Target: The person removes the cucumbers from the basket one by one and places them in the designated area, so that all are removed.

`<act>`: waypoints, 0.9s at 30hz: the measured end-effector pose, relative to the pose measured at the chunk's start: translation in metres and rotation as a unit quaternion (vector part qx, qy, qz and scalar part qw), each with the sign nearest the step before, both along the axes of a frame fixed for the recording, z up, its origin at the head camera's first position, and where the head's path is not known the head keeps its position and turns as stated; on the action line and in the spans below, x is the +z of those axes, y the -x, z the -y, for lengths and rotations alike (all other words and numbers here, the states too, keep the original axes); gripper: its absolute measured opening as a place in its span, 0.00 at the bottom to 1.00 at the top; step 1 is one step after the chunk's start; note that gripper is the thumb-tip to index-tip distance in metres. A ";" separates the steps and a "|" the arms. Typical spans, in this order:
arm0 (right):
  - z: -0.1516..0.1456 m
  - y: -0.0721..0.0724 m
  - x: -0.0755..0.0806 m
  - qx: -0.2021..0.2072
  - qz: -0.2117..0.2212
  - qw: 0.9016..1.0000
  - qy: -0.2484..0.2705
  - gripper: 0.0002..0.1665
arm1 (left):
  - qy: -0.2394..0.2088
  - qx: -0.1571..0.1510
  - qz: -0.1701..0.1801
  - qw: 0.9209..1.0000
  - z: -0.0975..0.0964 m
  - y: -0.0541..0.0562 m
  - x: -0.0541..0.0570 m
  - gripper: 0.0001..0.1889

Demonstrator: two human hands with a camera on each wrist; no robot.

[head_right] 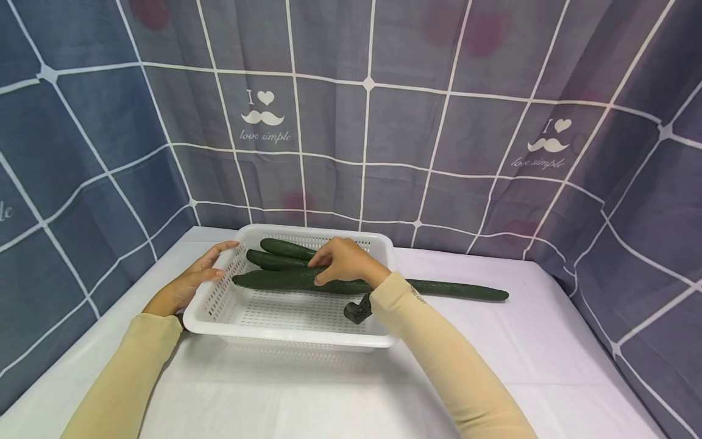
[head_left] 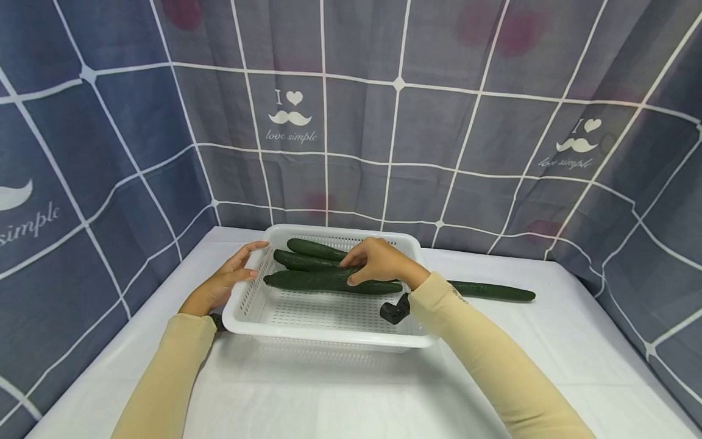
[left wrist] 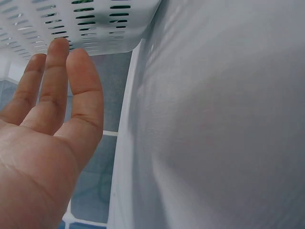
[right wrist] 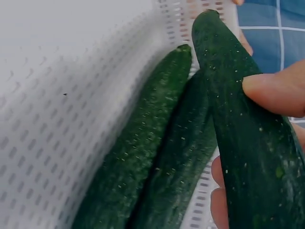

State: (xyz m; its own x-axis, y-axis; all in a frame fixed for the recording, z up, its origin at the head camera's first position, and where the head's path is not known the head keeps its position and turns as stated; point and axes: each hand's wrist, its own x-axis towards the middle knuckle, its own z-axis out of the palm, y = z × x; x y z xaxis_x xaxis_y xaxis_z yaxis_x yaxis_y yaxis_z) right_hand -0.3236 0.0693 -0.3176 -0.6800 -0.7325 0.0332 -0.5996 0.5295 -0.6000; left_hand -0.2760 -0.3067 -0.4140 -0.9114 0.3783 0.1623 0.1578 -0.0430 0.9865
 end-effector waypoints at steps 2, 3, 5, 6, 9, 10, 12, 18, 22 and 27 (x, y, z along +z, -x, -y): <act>-0.003 0.000 0.002 -0.003 0.001 1.000 0.011 0.19 | -0.007 -0.005 -0.001 1.000 0.000 0.001 -0.001 0.30; -0.005 -0.001 0.003 -0.004 0.002 1.000 0.016 0.18 | -0.010 -0.008 -0.001 1.000 0.000 0.001 -0.001 0.30; -0.009 -0.002 0.006 -0.006 0.006 1.000 0.026 0.19 | -0.016 -0.011 -0.001 1.000 0.000 0.001 -0.002 0.29; -0.010 -0.002 0.007 -0.007 0.008 0.999 0.031 0.19 | -0.018 -0.011 -0.001 1.000 0.000 0.002 -0.002 0.29; -0.014 -0.005 0.013 -0.009 0.018 0.999 0.040 0.19 | -0.017 -0.010 -0.003 1.000 0.000 0.002 -0.002 0.30; -0.015 -0.006 0.015 -0.009 0.020 0.999 0.042 0.19 | -0.015 -0.009 -0.005 1.000 0.000 0.002 -0.002 0.30; -0.018 -0.008 0.020 -0.010 0.022 0.999 0.044 0.19 | -0.012 -0.006 -0.006 1.000 -0.001 0.001 -0.001 0.30; -0.028 -0.013 0.027 -0.010 -0.001 0.999 0.048 0.19 | -0.007 0.001 -0.006 1.000 -0.002 0.000 -0.001 0.30; -0.036 -0.017 0.030 -0.002 -0.020 0.998 0.066 0.19 | -0.008 -0.005 -0.006 1.000 -0.002 0.001 -0.001 0.30; -0.047 -0.022 0.033 -0.007 -0.032 0.996 0.086 0.20 | -0.010 -0.008 -0.008 1.000 -0.001 0.001 -0.002 0.30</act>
State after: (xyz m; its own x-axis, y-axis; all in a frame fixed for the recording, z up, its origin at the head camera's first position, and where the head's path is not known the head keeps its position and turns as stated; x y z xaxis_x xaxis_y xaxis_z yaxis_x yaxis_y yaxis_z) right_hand -0.3018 0.1167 -0.2847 -0.6824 -0.7029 0.2010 -0.6331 0.4307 -0.6431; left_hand -0.2775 -0.3061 -0.4165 -0.9025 0.3894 0.1840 0.1725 -0.0646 0.9829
